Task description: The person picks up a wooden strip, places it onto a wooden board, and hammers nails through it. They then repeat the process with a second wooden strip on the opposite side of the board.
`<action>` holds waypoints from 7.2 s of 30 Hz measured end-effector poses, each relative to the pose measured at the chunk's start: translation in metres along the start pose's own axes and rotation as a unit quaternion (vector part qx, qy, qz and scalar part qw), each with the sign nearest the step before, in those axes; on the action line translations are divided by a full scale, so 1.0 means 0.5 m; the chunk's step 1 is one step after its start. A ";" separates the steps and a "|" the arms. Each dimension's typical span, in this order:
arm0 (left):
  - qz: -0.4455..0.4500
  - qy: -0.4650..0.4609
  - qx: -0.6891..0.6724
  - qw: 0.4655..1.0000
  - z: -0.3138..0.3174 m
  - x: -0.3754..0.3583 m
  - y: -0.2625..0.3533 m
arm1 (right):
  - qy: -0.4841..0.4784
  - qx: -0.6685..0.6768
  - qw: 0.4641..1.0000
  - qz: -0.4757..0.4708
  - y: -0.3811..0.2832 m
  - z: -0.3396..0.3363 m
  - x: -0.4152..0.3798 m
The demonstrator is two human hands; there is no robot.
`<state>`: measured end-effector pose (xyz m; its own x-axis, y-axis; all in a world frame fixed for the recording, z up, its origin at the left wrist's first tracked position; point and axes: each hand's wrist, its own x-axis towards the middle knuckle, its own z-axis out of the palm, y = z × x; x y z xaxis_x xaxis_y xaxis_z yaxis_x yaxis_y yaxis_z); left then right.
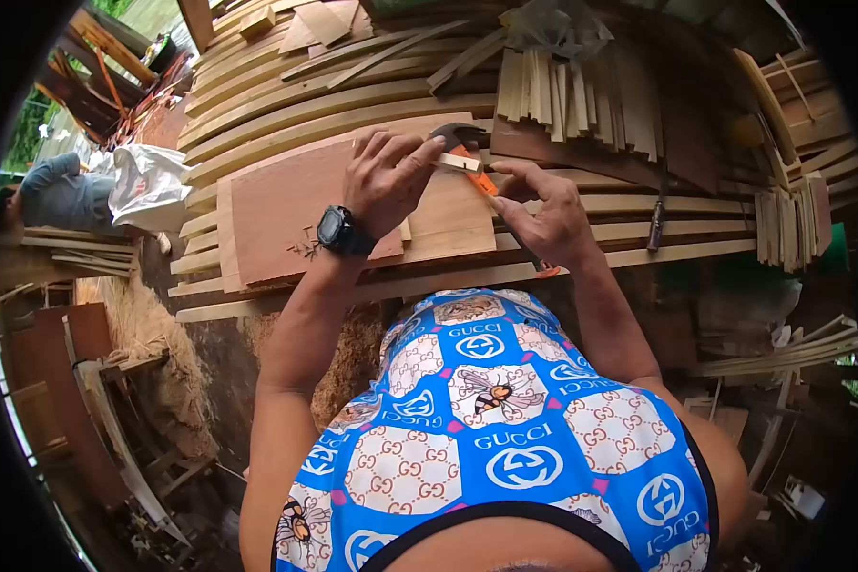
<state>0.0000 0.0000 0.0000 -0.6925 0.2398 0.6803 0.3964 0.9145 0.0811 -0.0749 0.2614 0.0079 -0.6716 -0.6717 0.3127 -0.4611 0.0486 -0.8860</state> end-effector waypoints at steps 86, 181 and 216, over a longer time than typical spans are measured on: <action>-0.629 0.357 -0.395 0.567 -0.224 -0.436 -0.262 | -0.168 -0.120 0.977 0.050 0.001 0.119 -0.055; -0.547 0.204 0.093 0.806 -0.064 -0.558 0.041 | -0.218 -0.192 0.952 -0.096 0.130 0.710 0.435; -0.544 0.211 0.076 0.809 -0.068 -0.535 0.052 | -0.177 -0.049 0.980 0.072 0.106 0.665 0.444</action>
<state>0.2159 -0.0516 -0.1549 -0.3027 -0.8361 0.4575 -0.4095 0.5475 0.7298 -0.0555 -0.1309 -0.0837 -0.4984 -0.8663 0.0326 -0.4411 0.2211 -0.8698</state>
